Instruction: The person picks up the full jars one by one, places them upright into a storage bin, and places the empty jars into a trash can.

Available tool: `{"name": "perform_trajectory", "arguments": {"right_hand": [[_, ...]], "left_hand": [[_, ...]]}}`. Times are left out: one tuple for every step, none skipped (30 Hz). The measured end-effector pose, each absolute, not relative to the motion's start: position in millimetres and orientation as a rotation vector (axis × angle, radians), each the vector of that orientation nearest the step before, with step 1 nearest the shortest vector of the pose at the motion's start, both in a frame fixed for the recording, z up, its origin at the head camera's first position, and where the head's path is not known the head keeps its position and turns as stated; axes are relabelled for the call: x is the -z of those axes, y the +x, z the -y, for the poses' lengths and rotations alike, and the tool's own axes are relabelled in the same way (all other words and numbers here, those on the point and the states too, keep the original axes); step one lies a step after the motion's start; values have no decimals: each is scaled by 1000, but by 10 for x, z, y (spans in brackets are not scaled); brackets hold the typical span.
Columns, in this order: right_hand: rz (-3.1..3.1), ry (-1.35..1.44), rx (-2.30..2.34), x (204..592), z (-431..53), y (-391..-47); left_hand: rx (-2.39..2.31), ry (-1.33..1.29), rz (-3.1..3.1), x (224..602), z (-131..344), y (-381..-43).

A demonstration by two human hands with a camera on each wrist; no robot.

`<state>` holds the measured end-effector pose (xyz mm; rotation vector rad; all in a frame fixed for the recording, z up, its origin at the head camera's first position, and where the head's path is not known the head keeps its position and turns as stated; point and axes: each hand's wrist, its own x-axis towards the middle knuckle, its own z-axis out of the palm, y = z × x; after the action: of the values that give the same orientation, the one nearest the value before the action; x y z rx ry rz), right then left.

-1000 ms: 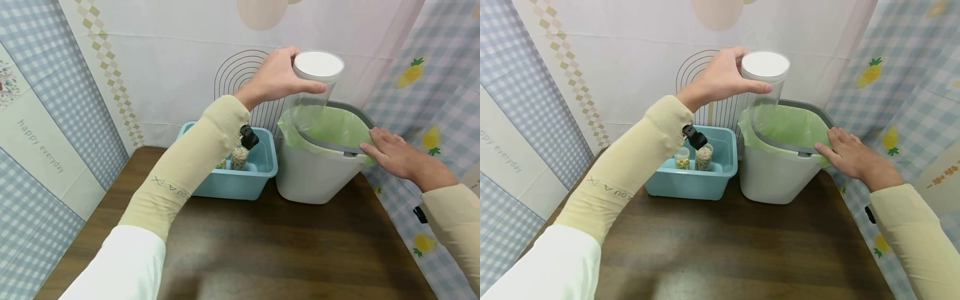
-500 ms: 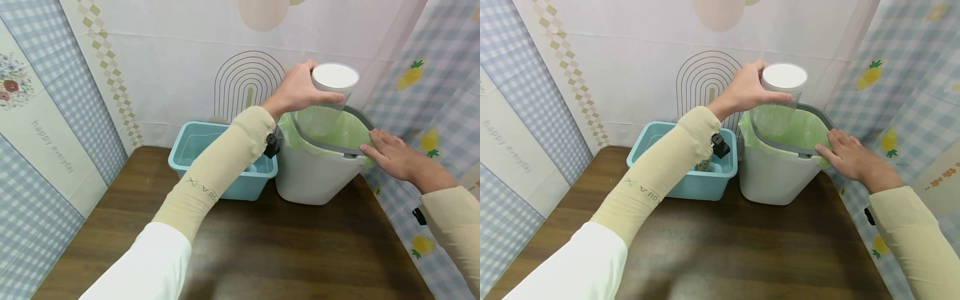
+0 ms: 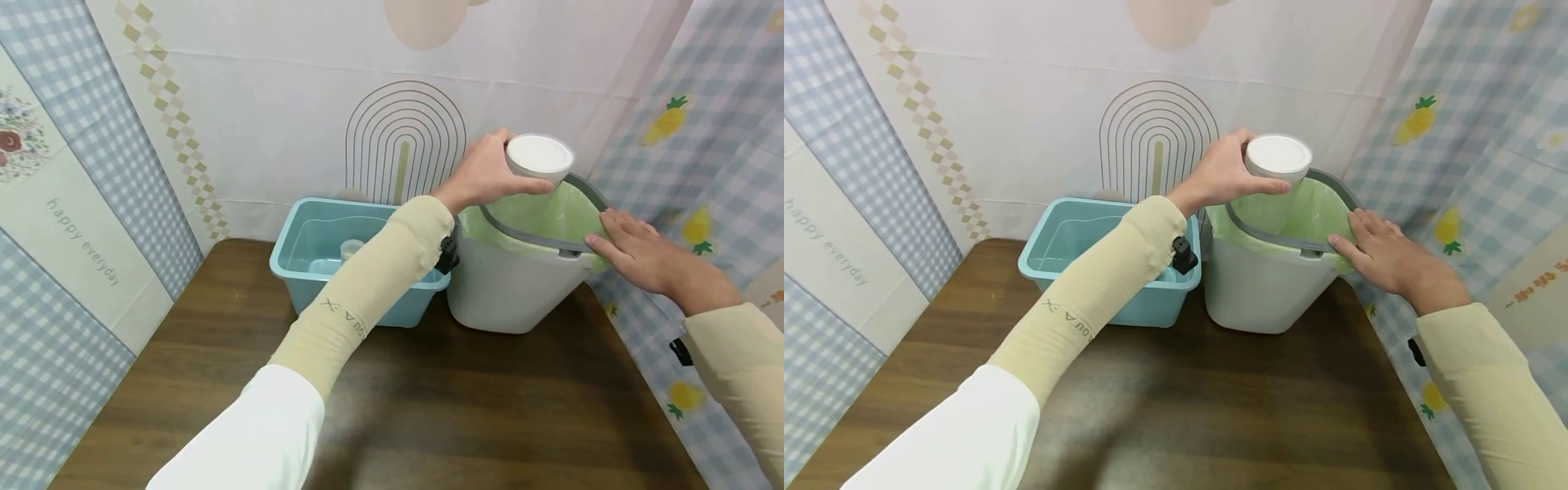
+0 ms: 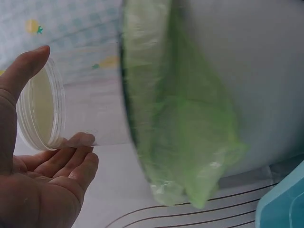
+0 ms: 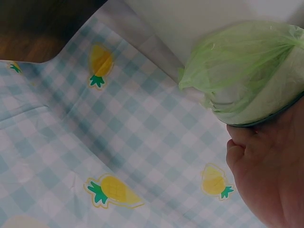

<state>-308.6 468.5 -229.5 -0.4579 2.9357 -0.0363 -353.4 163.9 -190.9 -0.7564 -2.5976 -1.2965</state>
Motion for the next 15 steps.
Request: {"name": "perform_trajectory", "arguments": {"right_hand": [[-2937,-458,36,2294,-4682,-3084],[-2939,-456,34,2293,-4680,-3082],[-2939,-458,30,2296,-4684,-3083],[-2938,-455,29,2296,-4684,-3082],[-2939,-454,29,2297,-4683,-3081],[-2940,-453,28,2297,-4682,-3080],[-2941,-458,27,2297,-4680,-3079],[-2940,-462,28,2298,-4677,-3079],[-2940,-463,27,2298,-4674,-3079],[-2940,-458,28,2297,-4664,-3076],[-2941,-460,29,2297,-4659,-3074],[-2941,-466,27,2299,-4660,-3075],[-2942,-470,29,2298,-4655,-3071],[-2942,-468,29,2296,-4650,-3067],[-2941,-466,28,2294,-4646,-3062]], "left_hand": [[1286,-754,2602,1944,-1648,-3542],[1267,-749,2611,1978,-1656,-3549],[1255,-744,2620,2012,-1664,-3553],[1246,-739,2631,2045,-1672,-3558],[1238,-736,2639,2077,-1678,-3560],[1226,-733,2650,2107,-1685,-3561],[1212,-725,2668,2132,-1689,-3560],[1204,-716,2683,2153,-1692,-3558],[1204,-701,2701,2170,-1693,-3554],[1203,-688,2718,2185,-1692,-3549],[1198,-676,2734,2194,-1689,-3544],[1190,-664,2744,2200,-1683,-3537],[1186,-654,2751,2204,-1674,-3528],[1185,-650,2752,2209,-1663,-3520],[1181,-650,2753,2212,-1646,-3506]]}}
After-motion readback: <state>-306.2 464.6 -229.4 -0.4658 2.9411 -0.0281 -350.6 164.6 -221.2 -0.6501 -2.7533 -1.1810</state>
